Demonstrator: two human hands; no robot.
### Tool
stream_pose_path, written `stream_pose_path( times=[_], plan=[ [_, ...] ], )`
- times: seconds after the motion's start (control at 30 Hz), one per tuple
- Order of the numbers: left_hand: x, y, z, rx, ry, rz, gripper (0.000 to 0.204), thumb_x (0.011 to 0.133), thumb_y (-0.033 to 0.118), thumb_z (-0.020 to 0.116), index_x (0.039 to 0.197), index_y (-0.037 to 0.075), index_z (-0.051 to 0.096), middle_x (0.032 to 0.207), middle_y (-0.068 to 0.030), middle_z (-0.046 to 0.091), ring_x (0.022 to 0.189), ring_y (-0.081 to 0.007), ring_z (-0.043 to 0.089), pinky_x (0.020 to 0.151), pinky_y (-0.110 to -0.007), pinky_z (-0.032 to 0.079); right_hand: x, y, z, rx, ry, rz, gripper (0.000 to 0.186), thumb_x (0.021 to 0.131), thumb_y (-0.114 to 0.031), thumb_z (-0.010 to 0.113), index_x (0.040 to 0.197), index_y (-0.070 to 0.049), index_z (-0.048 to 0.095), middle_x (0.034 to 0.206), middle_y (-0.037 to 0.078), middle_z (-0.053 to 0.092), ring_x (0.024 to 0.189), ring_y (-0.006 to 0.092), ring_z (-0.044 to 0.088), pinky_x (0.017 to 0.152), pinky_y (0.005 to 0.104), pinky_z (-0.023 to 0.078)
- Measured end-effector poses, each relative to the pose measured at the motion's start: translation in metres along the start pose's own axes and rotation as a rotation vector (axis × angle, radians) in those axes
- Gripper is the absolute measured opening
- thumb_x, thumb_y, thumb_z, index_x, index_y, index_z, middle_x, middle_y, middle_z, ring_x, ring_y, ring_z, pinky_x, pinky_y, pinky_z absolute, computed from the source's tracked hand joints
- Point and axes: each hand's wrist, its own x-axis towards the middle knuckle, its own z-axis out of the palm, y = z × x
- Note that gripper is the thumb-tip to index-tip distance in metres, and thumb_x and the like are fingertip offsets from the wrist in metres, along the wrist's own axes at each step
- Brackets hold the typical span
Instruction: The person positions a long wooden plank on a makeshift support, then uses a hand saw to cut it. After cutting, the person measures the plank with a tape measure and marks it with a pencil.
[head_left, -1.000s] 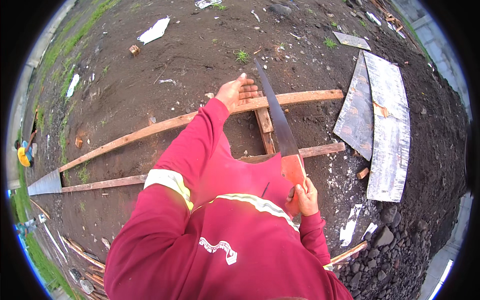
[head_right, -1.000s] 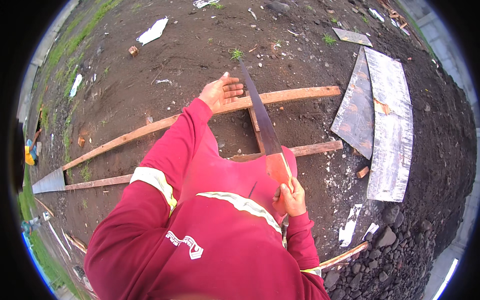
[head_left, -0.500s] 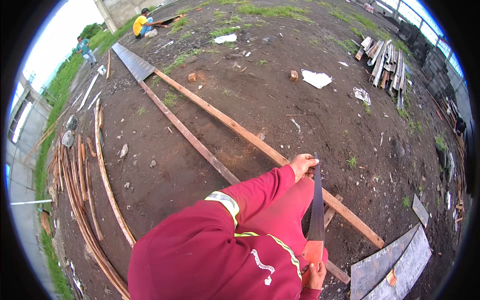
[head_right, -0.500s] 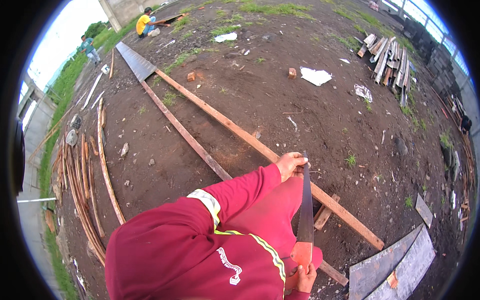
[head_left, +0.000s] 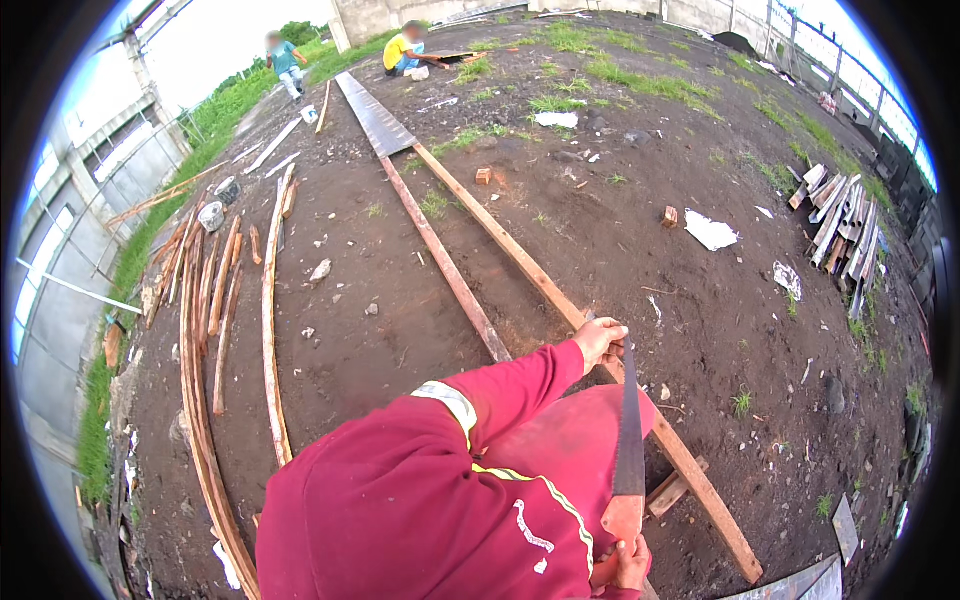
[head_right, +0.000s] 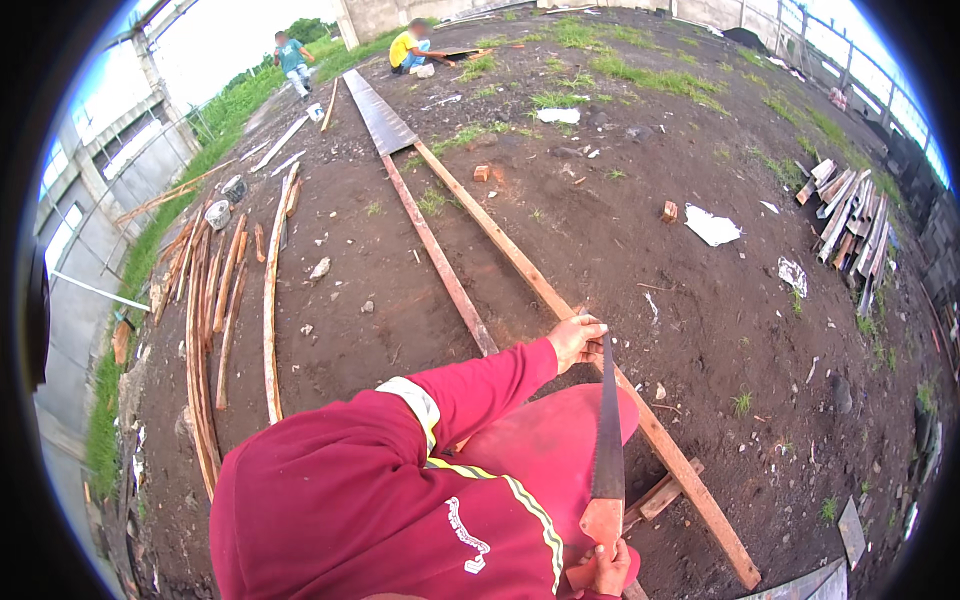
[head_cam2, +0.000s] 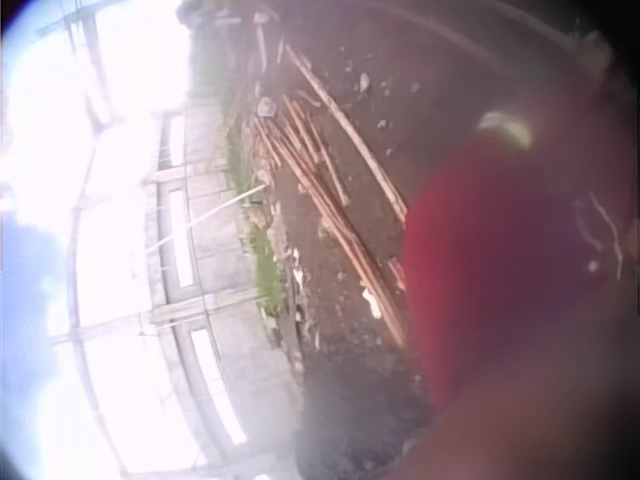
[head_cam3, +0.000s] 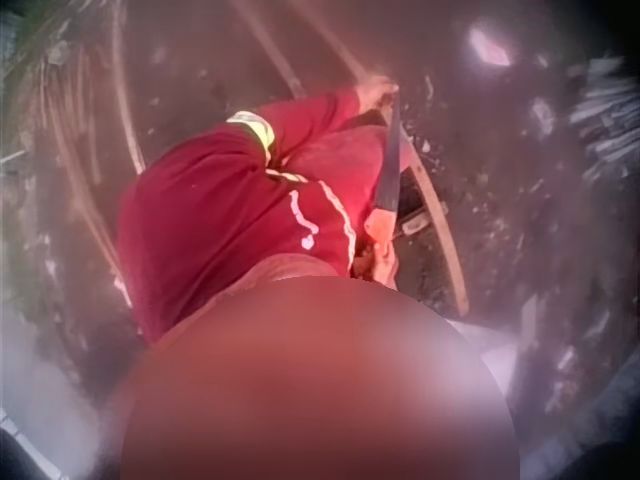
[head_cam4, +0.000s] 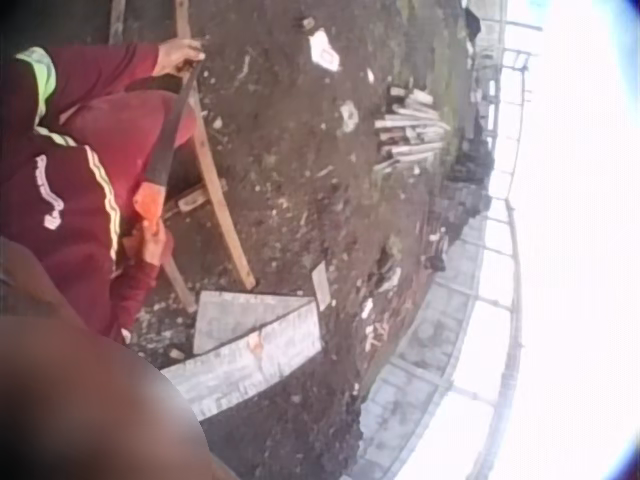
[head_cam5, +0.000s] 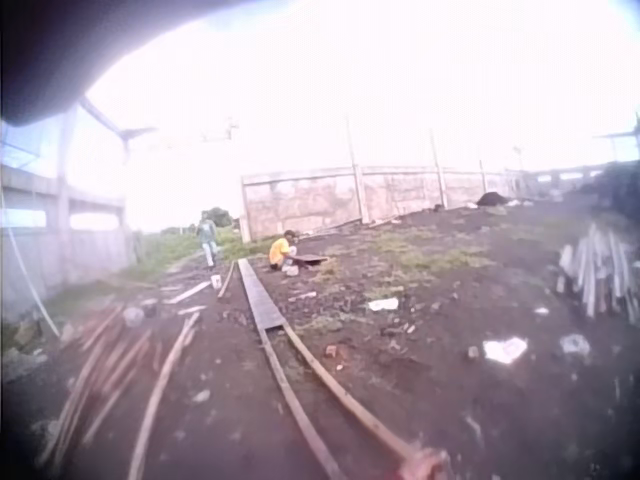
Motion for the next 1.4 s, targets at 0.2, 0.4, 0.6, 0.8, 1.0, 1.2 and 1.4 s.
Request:
stream_pose_path(
  times=[0.2, 0.4, 0.6, 0.8, 1.0, 1.2, 1.4],
  plan=[
    [0.011, -0.003, 0.018, 0.048, 0.037, -0.011, 0.012, 0.091, 0.021, 0.049, 0.092, 0.01, 0.054, 0.082, -0.0014, 0.06, 0.067, -0.0111, 0.059, 0.054, -0.026, 0.047, -0.029, -0.016, -0.029, -0.006, 0.115, -0.053, 0.047, 0.081, -0.027, 0.064, 0.117, 0.001, 0.051, 0.09, 0.008, 0.059, 0.081, 0.0166, 0.053, 0.068, 0.0274, 0.044],
    [-0.005, -0.041, 0.042, 0.983, -0.133, 0.35, 0.033, 0.082, 0.022, 0.062, 0.103, -0.002, 0.055, 0.093, -0.0119, 0.062, 0.089, -0.0179, 0.06, 0.081, -0.029, 0.046, -0.124, -0.101, -0.072, -0.075, 0.288, 0.008, 0.033, 0.081, -0.003, 0.056, 0.113, 0.004, 0.052, 0.077, 0.002, 0.056, 0.062, 0.0073, 0.05, 0.055, 0.0214, 0.043],
    [-0.028, -0.053, 0.065, 1.626, -0.309, 0.469, 0.058, 0.08, 0.039, 0.059, 0.125, 0.005, 0.045, 0.126, -0.0185, 0.044, 0.119, -0.0321, 0.041, 0.1, -0.04, 0.033, -0.181, -0.179, -0.111, -0.754, 0.46, 0.316, 0.025, 0.076, -0.011, 0.064, 0.099, -0.002, 0.061, 0.066, 0.012, 0.059, 0.061, 0.0217, 0.059, 0.056, 0.0317, 0.045],
    [-0.032, -0.055, 0.073, 1.631, -0.29, 0.493, 0.054, 0.08, 0.038, 0.059, 0.118, 0.001, 0.049, 0.119, -0.0216, 0.048, 0.112, -0.036, 0.047, 0.096, -0.041, 0.038, -0.15, -0.177, -0.148, -1.256, 0.42, 0.342, 0.021, 0.072, -0.02, 0.06, 0.088, -0.007, 0.065, 0.08, 0.019, 0.063, 0.078, 0.0361, 0.061, 0.07, 0.0432, 0.048],
    [-0.051, -0.046, 0.07, 1.587, -0.32, 0.374, 0.055, 0.077, 0.038, 0.056, 0.119, 0.004, 0.048, 0.118, -0.0204, 0.046, 0.115, -0.0352, 0.042, 0.099, -0.044, 0.03, -0.089, -0.141, -0.201, -1.397, 0.294, 0.332, 0.039, 0.074, -0.031, 0.053, 0.098, -0.001, 0.063, 0.085, 0.021, 0.062, 0.084, 0.0337, 0.059, 0.073, 0.0423, 0.047],
    [-0.058, -0.042, 0.063, 1.526, -0.311, 0.374, 0.058, 0.078, 0.037, 0.055, 0.124, 0.003, 0.045, 0.124, -0.0203, 0.043, 0.119, -0.0349, 0.038, 0.1, -0.045, 0.028, -0.045, -0.118, -0.232, -1.324, 0.096, 0.583, 0.05, 0.082, -0.047, 0.047, 0.105, -0.005, 0.06, 0.101, 0.024, 0.059, 0.102, 0.04, 0.053, 0.083, 0.0473, 0.042],
    [-0.049, -0.053, 0.065, 1.548, -0.295, 0.401, 0.057, 0.076, 0.036, 0.056, 0.123, 0.006, 0.046, 0.121, -0.0188, 0.044, 0.116, -0.0337, 0.04, 0.098, -0.046, 0.031, -0.045, -0.096, -0.245, -1.42, 0.052, 0.423, 0.05, 0.082, -0.044, 0.048, 0.111, -0.006, 0.058, 0.103, 0.023, 0.059, 0.102, 0.0392, 0.054, 0.085, 0.0461, 0.043]
  ],
)
